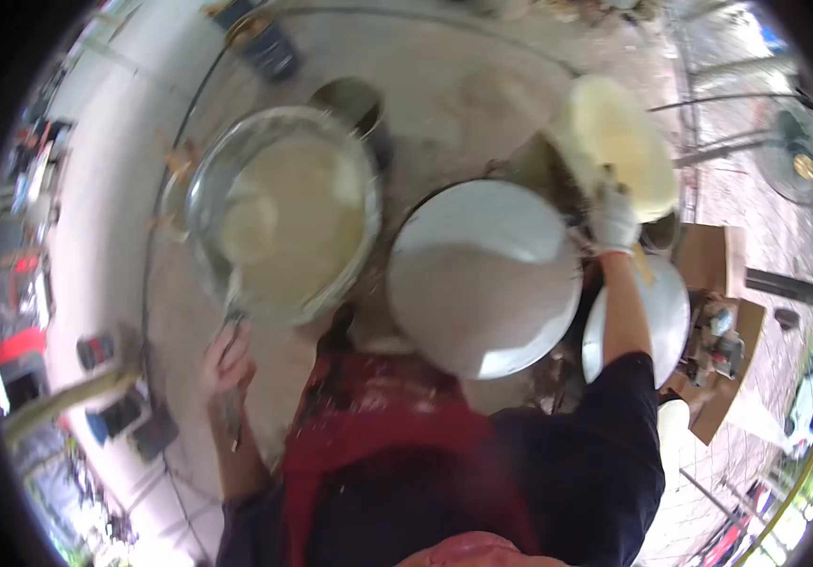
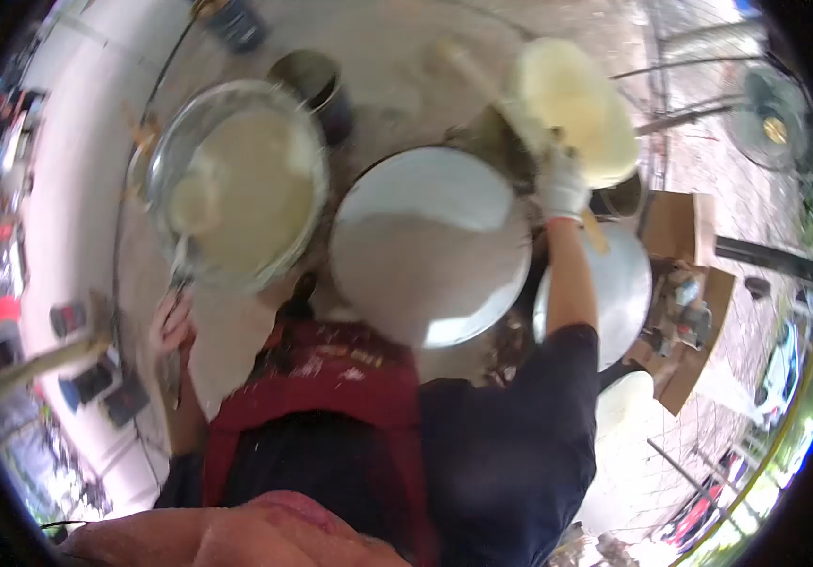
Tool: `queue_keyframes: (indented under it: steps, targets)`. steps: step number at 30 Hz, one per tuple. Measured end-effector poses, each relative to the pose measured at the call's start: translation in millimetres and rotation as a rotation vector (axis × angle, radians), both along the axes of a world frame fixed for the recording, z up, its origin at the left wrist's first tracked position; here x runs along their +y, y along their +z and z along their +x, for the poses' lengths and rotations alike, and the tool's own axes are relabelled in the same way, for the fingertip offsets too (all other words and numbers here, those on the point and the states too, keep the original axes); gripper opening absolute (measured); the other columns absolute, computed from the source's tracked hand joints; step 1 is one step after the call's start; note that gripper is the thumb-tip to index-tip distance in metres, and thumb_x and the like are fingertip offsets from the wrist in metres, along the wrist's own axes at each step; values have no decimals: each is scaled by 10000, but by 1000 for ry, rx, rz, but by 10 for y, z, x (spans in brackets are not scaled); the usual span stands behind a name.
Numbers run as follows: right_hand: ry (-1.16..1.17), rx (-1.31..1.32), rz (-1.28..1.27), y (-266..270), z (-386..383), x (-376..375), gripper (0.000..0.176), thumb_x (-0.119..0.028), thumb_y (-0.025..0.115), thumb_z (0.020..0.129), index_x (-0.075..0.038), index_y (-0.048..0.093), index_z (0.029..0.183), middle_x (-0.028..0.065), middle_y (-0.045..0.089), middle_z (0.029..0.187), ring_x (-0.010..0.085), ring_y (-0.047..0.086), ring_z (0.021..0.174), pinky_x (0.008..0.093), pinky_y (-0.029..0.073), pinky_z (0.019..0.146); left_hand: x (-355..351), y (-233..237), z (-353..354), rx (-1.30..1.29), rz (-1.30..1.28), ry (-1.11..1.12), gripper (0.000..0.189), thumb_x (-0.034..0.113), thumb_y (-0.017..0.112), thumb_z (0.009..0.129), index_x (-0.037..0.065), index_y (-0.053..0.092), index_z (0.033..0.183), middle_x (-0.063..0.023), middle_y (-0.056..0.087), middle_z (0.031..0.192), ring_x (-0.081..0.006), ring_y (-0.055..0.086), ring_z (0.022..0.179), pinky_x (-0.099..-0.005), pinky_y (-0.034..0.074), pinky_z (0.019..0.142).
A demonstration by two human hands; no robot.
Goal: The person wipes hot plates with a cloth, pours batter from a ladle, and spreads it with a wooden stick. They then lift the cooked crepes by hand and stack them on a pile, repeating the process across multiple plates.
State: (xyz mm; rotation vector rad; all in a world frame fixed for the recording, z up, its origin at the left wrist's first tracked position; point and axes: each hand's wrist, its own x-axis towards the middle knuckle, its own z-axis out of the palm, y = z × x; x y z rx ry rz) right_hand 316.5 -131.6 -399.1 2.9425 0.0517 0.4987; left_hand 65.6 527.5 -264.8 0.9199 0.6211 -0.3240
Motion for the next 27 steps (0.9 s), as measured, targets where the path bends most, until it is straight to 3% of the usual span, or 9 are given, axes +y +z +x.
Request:
queue_keyframes:
  steps: [4,6,9,11,15,18,21,24,27]
  targets:
    - [-126,138,326,630,-1157,1089,561,-326,592,901,-141,436,1407,160,624,1111,305,605,893,401,514,752,294,-390,292,126,198,-244,239,266,545,957,33,571,906,48,376,553,-46,325,369,-213,276,335]
    - [-192,160,510,641,-1870,1578,543,-271,634,884,-136,478,1387,159,638,1105,295,613,767,387,504,689,388,-657,510,185,431,-535,187,199,539,935,19,558,887,-53,501,584,-171,485,420,-308,393,388]
    - [-358,229,837,730,-2781,2707,509,-110,619,908,-8,452,1378,105,562,1297,148,578,980,282,457,861,859,-1778,677,-444,1547,-1136,137,117,493,913,-5,555,911,-194,622,722,-338,630,614,-442,493,545]
    - [-577,236,1246,696,-3246,3419,517,-79,615,918,50,426,1381,71,536,1346,104,559,1075,245,435,940,999,-2212,1007,-587,1365,-1541,179,95,465,900,-47,533,985,-289,627,828,-446,630,806,-531,485,693]
    - [-767,261,1478,460,-3876,4147,536,-67,624,906,32,422,1392,83,548,1308,104,540,1102,246,426,962,591,-2401,1662,-548,1474,-1433,222,151,453,931,-41,564,951,-247,651,892,-407,646,839,-500,508,726]
    - [-768,300,1429,354,-4145,4391,517,-77,632,901,40,448,1370,84,559,1303,121,557,1097,254,437,951,856,-3238,1926,-690,1305,-1540,309,248,467,964,-32,576,891,-270,637,832,-427,637,756,-510,500,689]
    - [-766,301,1431,347,-4270,4595,521,-56,663,863,27,486,1346,110,582,1298,97,556,1094,250,440,948,1066,-3288,1645,-555,1252,-1763,352,329,480,974,-9,556,915,-186,617,698,-329,624,637,-442,498,572]
    - [-771,512,1308,304,-4374,4764,589,-71,688,838,10,460,1375,88,626,1233,75,565,1028,231,459,889,1325,-3077,871,154,511,-1221,415,432,499,967,33,560,870,-41,473,553,-162,478,478,-319,399,440]
    - [-702,506,1595,-112,-4845,5005,512,-109,585,920,-3,437,1398,26,621,1054,72,557,857,201,467,769,1483,-2765,153,375,-104,-991,426,486,501,959,74,553,863,62,292,523,-58,265,422,-228,243,414]
